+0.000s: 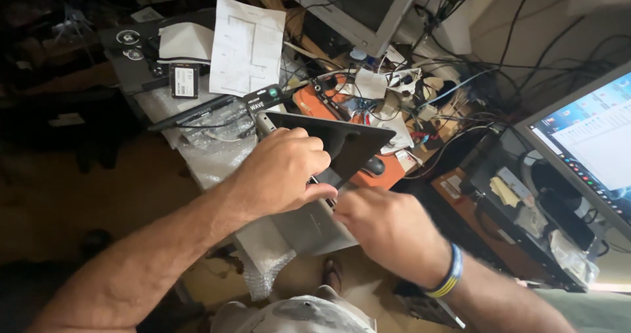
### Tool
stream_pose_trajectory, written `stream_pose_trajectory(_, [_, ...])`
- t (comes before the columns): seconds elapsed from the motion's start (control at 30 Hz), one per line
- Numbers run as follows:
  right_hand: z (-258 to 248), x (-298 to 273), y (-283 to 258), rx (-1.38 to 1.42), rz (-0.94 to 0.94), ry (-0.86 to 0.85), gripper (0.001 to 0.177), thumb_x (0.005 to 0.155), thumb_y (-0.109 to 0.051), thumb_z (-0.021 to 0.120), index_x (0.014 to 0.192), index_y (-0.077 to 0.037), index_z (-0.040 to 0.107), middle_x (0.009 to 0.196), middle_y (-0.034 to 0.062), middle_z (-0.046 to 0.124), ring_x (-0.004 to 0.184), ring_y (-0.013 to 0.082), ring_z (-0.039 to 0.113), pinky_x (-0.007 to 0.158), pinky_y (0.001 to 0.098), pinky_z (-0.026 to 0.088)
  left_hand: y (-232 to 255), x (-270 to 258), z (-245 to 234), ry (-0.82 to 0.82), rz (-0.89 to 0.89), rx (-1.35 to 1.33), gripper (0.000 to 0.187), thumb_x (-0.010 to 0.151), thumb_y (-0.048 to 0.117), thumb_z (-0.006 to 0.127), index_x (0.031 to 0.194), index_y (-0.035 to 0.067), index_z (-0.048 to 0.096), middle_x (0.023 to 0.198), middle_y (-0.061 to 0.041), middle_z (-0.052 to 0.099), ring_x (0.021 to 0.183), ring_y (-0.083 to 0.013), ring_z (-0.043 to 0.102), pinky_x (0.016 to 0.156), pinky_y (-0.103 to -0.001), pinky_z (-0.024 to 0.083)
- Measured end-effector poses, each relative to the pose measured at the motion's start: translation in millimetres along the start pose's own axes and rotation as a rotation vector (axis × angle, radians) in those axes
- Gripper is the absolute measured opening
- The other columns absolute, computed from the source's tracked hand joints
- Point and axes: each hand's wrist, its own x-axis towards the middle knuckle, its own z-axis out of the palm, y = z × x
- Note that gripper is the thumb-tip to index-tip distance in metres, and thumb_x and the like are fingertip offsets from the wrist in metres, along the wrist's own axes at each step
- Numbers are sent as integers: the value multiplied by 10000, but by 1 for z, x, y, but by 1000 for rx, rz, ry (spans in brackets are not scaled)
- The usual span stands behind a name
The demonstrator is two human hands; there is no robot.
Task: Repairing a laptop by prying open the bottom cover and inspecting the internal components and screen hinge.
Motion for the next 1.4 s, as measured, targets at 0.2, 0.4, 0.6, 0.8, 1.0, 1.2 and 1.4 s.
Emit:
stream_pose_trajectory(0.2, [6,-26,9,800,381,279,193,964,-159,646,902,-22,768,896,37,744,695,125,737,572,214,631,-2,-2,-2,-43,-28,-48,541,794,610,826,695,145,567,751,-19,576,782,-281,565,699,-457,449])
stream_pose_trajectory(0.4, [59,-60,3,1356,560,522,183,993,-185,625,943,-13,585,921,226,801,745,246,806,547,255,635,2,-2,-11,-24,-16,-64,549,745,556,898,698,142,539,738,-17,545,744,-270,532,707,-432,440])
stream_pose_trajectory(0.6, [76,-65,-2,1621,637,529,124,980,-127,644,971,-23,578,925,270,787,719,272,782,546,275,624,3,1,-15,-19,-17,-85,530,779,568,864,754,126,571,784,-21,547,751,-278,516,712,-421,425])
stream_pose_trajectory(0.8, [56,-65,-3,1386,576,433,180,983,-197,631,944,-24,602,945,194,816,597,167,739,558,230,628,3,-1,-14,-20,-17,-71,555,770,575,876,730,138,534,772,-15,518,756,-271,507,715,-418,422])
stream_pose_trajectory(1.0, [43,-60,-9,1263,547,420,196,984,-224,619,942,-35,591,952,172,816,574,143,751,534,225,634,1,-3,-11,-27,-16,-48,575,735,583,900,727,141,532,762,-5,521,749,-263,505,702,-416,425])
stream_pose_trajectory(1.2, [29,-59,-10,879,448,327,113,960,-176,638,981,-65,651,978,72,808,630,102,784,576,198,641,1,-3,-8,-41,-29,-32,562,719,584,907,723,151,548,751,6,529,757,-253,520,719,-417,441])
stream_pose_trajectory(1.4, [23,-52,-7,743,526,229,186,948,-212,644,868,-79,747,895,7,783,627,114,781,568,221,631,2,-4,-9,-35,-22,-34,551,742,570,905,707,145,554,750,-16,549,759,-268,531,691,-435,442])
